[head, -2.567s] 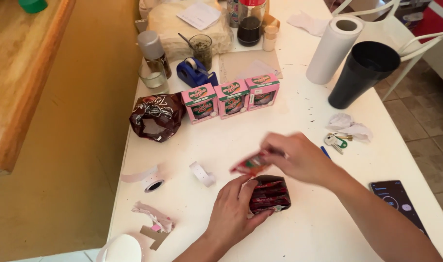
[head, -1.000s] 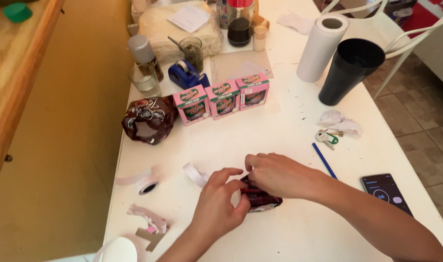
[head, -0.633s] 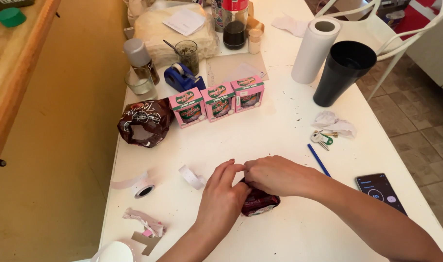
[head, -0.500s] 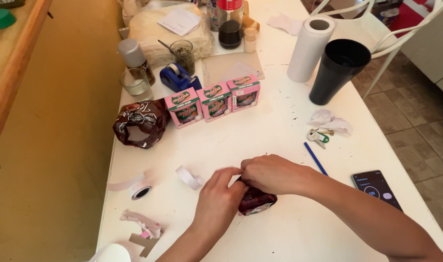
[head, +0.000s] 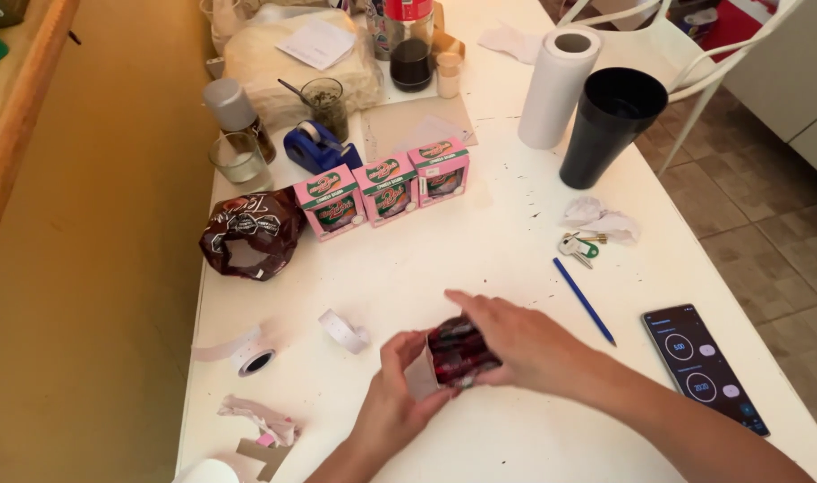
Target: Packing small sachets into pink cardboard boxes and closing them.
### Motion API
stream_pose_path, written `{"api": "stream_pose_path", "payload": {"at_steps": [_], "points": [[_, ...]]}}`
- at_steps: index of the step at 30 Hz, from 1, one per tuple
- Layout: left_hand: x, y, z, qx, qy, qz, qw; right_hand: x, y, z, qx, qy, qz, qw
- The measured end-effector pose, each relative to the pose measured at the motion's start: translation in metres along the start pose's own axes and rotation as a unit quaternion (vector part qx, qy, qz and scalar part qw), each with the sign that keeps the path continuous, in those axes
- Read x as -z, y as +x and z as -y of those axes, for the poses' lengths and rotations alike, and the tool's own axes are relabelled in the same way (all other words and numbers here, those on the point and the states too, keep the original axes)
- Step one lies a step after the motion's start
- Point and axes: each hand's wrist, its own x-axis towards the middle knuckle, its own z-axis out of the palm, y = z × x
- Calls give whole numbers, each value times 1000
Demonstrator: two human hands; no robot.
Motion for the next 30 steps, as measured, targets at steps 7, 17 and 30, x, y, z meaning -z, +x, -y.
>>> {"api": "stream_pose_path", "payload": {"at_steps": [7, 17, 30], "points": [[-2, 29, 0, 86, -69, -14, 994, 33, -7, 17, -91, 114, 47, 988], [4, 5, -15, -54, 99, -28, 993, 20, 30, -91, -55, 29, -120, 991], [-11, -14, 16, -160, 289, 70, 941, 100, 161, -212, -191, -94, -178, 961]]}}
